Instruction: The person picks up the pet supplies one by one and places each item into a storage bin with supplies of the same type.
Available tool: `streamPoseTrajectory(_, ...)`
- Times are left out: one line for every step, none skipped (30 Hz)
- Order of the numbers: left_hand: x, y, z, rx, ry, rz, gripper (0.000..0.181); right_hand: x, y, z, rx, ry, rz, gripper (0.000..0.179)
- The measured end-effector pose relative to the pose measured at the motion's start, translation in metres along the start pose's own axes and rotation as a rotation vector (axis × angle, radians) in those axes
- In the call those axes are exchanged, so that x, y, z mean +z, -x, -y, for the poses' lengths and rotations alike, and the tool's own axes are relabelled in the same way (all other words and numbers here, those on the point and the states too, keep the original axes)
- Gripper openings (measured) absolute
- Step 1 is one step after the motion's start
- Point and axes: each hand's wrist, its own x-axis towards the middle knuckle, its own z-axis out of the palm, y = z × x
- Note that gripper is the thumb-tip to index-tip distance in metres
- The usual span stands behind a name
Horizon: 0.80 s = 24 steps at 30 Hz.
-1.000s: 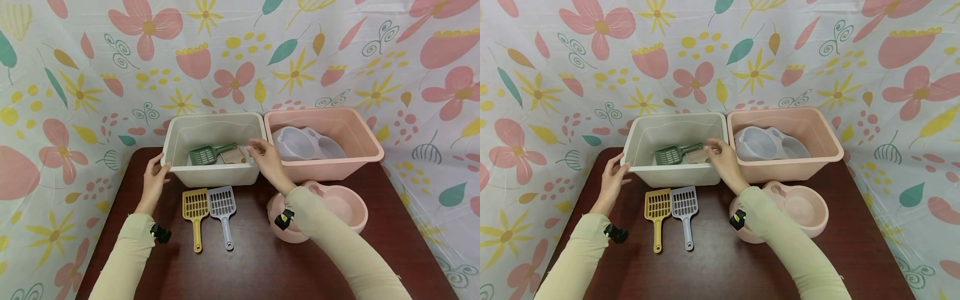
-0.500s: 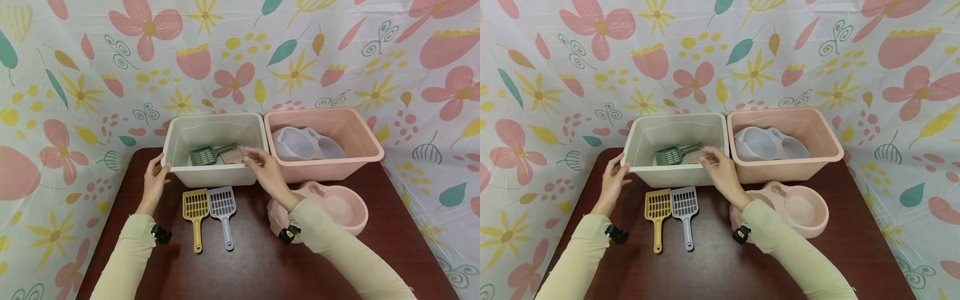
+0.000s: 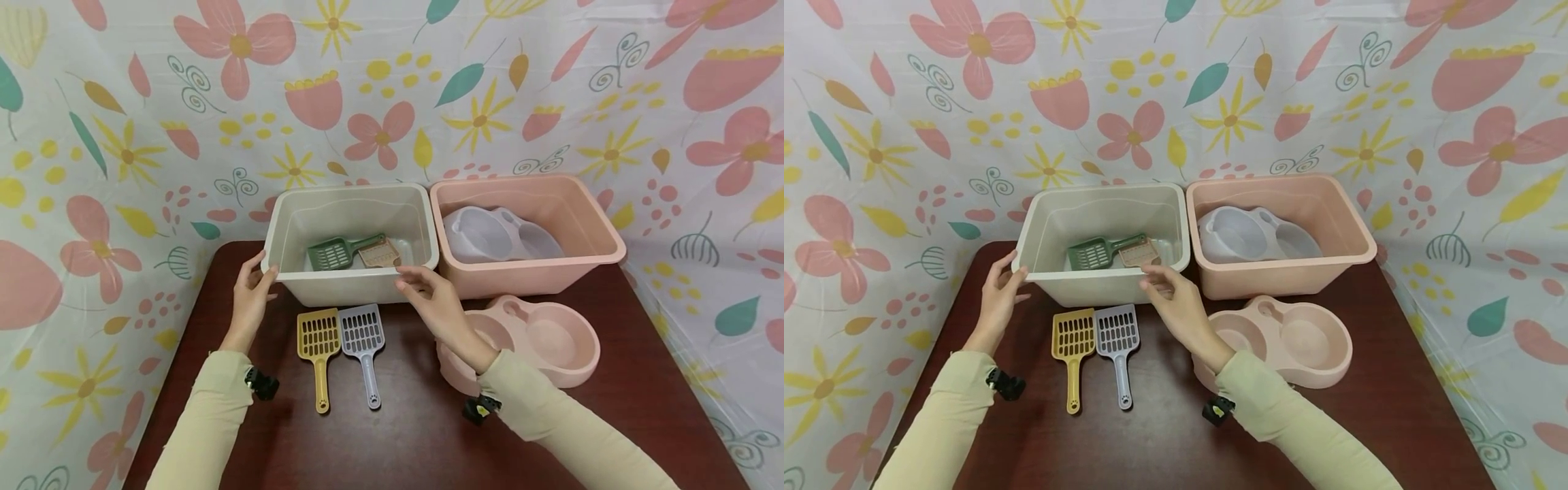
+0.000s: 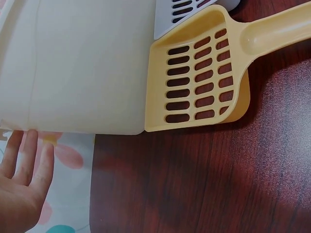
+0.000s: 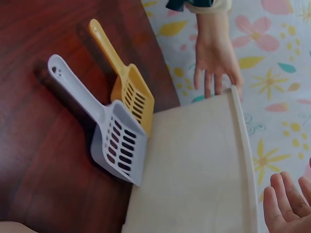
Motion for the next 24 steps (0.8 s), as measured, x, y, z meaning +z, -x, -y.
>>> streamPoseTrajectory(0.000,0.000,0.000,0.003,-0.004,-0.001,0.055,0.000,0.002,-0.001,0.009,-0.006,-0.001,0.033)
streamPoseTrajectory(0.001,0.000,0.000,0.007,-0.008,-0.002,0.055,0.001,0.004,-0.002,0.014,-0.015,0.001,0.033)
streamPoseTrajectory(0.001,0.000,-0.001,0.010,-0.006,-0.002,0.055,0.001,0.006,-0.004,0.015,-0.023,0.003,0.032)
streamPoseTrajectory(0.001,-0.001,-0.001,0.012,-0.006,-0.002,0.055,0.002,0.007,-0.005,0.018,-0.027,0.005,0.032)
streamPoseTrajectory(0.001,-0.001,-0.001,0.015,-0.005,-0.002,0.055,0.003,0.009,-0.008,0.021,-0.035,0.009,0.031)
streamPoseTrajectory(0.001,0.000,-0.001,0.014,0.000,-0.004,0.055,0.004,0.011,-0.010,0.024,-0.044,0.013,0.030)
streamPoseTrajectory(0.001,0.000,-0.001,0.012,0.000,-0.005,0.055,0.006,0.012,-0.013,0.028,-0.051,0.017,0.030)
streamPoseTrajectory(0.002,0.000,-0.001,0.011,-0.001,-0.007,0.055,0.007,0.014,-0.016,0.029,-0.058,0.022,0.030)
streamPoseTrajectory(0.002,0.000,-0.001,0.010,0.000,-0.009,0.055,0.008,0.015,-0.019,0.029,-0.056,0.024,0.030)
streamPoseTrajectory(0.002,0.000,-0.001,0.010,-0.002,-0.011,0.055,0.010,0.017,-0.021,0.033,-0.058,0.027,0.030)
streamPoseTrajectory(0.002,0.000,0.000,0.011,-0.003,-0.012,0.055,0.011,0.019,-0.024,0.032,-0.064,0.034,0.030)
streamPoseTrajectory(0.002,0.000,0.000,0.012,-0.001,-0.014,0.054,0.012,0.020,-0.027,0.036,-0.073,0.039,0.030)
streamPoseTrajectory(0.002,0.000,0.000,0.015,-0.003,-0.017,0.054,0.013,0.022,-0.030,0.042,-0.081,0.045,0.030)
streamPoseTrajectory(0.003,0.000,0.000,0.017,-0.005,-0.021,0.055,0.015,0.024,-0.033,0.045,-0.086,0.051,0.029)
streamPoseTrajectory(0.003,0.000,0.001,0.018,-0.005,-0.024,0.054,0.016,0.026,-0.037,0.045,-0.086,0.058,0.029)
streamPoseTrajectory(0.003,0.000,0.001,0.019,-0.007,-0.026,0.055,0.017,0.028,-0.040,0.046,-0.088,0.066,0.029)
streamPoseTrajectory(0.003,0.000,0.001,0.020,-0.007,-0.028,0.055,0.019,0.029,-0.043,0.050,-0.084,0.073,0.028)
streamPoseTrajectory(0.003,0.000,0.001,0.019,-0.009,-0.030,0.055,0.020,0.031,-0.046,0.057,-0.081,0.076,0.027)
streamPoseTrajectory(0.004,0.000,0.001,0.018,-0.012,-0.031,0.055,0.022,0.033,-0.049,0.060,-0.073,0.079,0.027)
streamPoseTrajectory(0.004,0.001,0.001,0.016,-0.013,-0.031,0.055,0.024,0.035,-0.052,0.060,-0.067,0.082,0.026)
streamPoseTrajectory(0.003,0.001,0.002,0.015,-0.012,-0.031,0.055,0.025,0.037,-0.054,0.065,-0.060,0.082,0.026)
streamPoseTrajectory(0.003,0.000,0.002,0.013,-0.012,-0.031,0.055,0.027,0.039,-0.056,0.073,-0.059,0.081,0.026)
streamPoseTrajectory(0.003,0.000,0.002,0.011,-0.009,-0.032,0.054,0.029,0.041,-0.058,0.080,-0.059,0.080,0.026)
streamPoseTrajectory(0.003,0.000,0.002,0.010,-0.008,-0.032,0.054,0.031,0.043,-0.059,0.085,-0.063,0.077,0.026)
